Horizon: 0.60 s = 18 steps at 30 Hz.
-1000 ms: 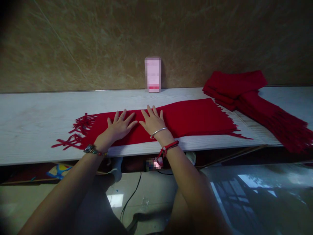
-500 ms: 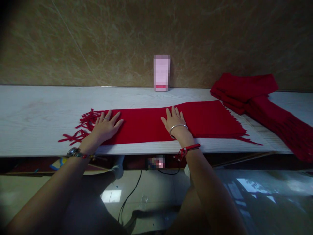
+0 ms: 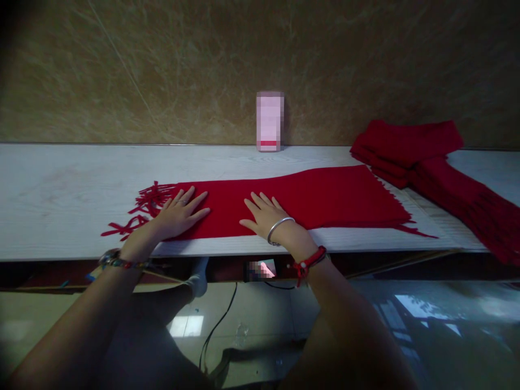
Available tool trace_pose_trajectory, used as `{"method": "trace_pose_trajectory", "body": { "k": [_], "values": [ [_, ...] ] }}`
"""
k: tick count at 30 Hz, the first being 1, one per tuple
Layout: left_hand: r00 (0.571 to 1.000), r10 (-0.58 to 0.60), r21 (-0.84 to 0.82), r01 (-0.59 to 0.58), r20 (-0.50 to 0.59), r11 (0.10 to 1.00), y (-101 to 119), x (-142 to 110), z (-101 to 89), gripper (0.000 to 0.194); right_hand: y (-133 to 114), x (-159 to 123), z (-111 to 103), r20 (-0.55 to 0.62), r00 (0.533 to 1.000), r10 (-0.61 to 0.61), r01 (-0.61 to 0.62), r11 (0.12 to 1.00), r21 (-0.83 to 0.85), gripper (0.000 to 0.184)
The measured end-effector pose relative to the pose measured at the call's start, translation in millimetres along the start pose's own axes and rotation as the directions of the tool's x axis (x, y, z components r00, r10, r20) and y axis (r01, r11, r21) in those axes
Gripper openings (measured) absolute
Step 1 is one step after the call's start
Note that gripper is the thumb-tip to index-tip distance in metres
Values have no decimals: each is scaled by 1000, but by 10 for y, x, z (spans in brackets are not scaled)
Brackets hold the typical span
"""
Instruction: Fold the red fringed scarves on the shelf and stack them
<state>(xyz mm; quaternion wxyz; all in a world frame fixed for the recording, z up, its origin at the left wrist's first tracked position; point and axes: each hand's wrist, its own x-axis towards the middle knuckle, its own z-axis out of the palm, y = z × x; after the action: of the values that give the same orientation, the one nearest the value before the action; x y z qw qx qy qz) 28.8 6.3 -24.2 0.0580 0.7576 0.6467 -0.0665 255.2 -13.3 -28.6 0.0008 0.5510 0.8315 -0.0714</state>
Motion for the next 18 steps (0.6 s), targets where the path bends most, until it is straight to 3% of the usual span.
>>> {"method": "trace_pose_trajectory", "body": {
  "k": [4,10,18],
  "values": [
    [998,-46,-22,46,42,999,52,20,-50,58,88,-150,-130,11,999,-38,38,998,-48,54],
    [997,73,-41,-72,32,997,137,61,-48,58,1,-346,-139,-60,935,-349,342,934,-99,34],
    [989,115,-49,-111,94,993,125,175,-107,64,-115,-376,-173,-26,945,-326,317,933,-171,31]
  ]
}}
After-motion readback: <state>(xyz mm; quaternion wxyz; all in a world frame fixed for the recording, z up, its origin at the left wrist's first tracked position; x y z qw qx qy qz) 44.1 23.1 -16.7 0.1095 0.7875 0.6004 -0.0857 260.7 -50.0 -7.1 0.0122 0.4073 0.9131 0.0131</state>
